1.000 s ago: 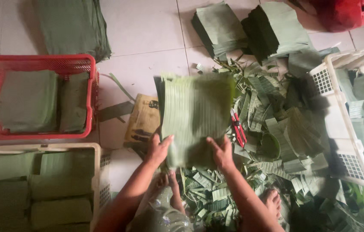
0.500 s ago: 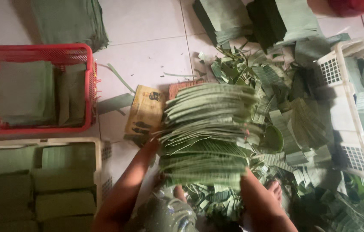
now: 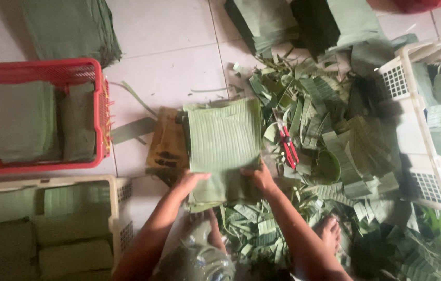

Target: The person sits on the floor trimming banana leaves with scissors, using a printed paper template as a size guide. They cut leaf pieces to shape, stack the trimmed pieces, and place finished stacks into plastic baskets.

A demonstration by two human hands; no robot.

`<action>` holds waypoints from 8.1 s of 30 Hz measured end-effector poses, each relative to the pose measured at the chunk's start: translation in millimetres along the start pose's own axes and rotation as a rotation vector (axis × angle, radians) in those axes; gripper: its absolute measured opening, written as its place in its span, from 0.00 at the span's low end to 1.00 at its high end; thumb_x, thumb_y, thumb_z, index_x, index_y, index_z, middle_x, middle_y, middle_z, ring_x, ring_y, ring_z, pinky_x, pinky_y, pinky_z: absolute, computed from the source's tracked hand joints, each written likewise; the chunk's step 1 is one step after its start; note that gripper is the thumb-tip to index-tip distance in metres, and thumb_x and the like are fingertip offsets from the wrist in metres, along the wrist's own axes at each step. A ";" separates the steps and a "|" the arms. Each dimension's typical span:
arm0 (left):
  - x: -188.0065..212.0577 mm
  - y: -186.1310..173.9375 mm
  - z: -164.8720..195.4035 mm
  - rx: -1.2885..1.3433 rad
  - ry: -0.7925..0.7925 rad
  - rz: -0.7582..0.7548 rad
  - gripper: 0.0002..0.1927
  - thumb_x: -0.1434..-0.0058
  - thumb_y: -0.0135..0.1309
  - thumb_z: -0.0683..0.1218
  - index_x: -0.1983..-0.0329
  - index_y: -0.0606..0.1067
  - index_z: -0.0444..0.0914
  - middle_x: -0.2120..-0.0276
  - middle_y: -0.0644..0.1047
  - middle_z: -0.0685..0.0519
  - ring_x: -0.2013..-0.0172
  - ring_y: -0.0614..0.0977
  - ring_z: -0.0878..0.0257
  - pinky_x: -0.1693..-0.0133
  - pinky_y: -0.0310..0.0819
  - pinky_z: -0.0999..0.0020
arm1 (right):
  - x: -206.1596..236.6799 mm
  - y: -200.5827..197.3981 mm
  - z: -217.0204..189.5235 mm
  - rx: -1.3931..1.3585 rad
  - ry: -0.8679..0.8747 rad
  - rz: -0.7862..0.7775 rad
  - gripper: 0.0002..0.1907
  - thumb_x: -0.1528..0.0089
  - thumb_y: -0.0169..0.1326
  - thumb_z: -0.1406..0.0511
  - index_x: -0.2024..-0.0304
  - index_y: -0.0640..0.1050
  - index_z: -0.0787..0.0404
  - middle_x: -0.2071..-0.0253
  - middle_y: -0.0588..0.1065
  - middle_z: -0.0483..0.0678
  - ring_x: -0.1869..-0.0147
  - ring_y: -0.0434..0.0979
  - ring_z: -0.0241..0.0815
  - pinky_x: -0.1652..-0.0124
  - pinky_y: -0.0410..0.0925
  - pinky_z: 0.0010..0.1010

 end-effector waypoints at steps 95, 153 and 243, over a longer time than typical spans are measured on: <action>-13.9 -23.6 -29.9 0.823 0.471 0.459 0.04 0.33 0.55 0.42 0.62 0.70 0.40 0.69 0.69 0.60 0.69 0.67 0.71 0.68 0.61 0.72 | 18.2 175.5 -69.3 1.336 -0.305 0.097 0.12 0.39 0.51 0.61 0.55 0.77 0.56 0.58 0.80 0.58 0.57 0.82 0.64 0.57 0.74 0.52; -38.3 -122.0 -12.0 -0.360 -0.081 0.669 0.53 0.55 0.70 0.47 0.30 0.53 0.34 0.40 0.66 0.32 0.44 0.75 0.39 0.44 0.74 0.55 | 157.8 155.9 14.2 1.049 -0.958 -0.476 0.32 0.55 0.56 0.74 0.45 0.76 0.69 0.38 0.72 0.61 0.46 0.77 0.59 0.49 0.72 0.43; 37.7 53.3 131.6 -0.892 0.225 0.230 0.65 0.53 0.74 0.53 0.22 0.41 0.64 0.22 0.30 0.53 0.23 0.36 0.43 0.42 0.49 0.12 | 26.8 -137.0 -54.3 0.102 -0.040 0.366 0.19 0.35 0.56 0.63 0.59 0.67 0.77 0.70 0.71 0.69 0.68 0.70 0.65 0.68 0.66 0.57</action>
Point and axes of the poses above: each hand's wrist, its own x-axis away from the middle knuckle, its own y-axis out of the palm, z = x × y, the point moved 5 cm from there along -x, towards the middle knuckle
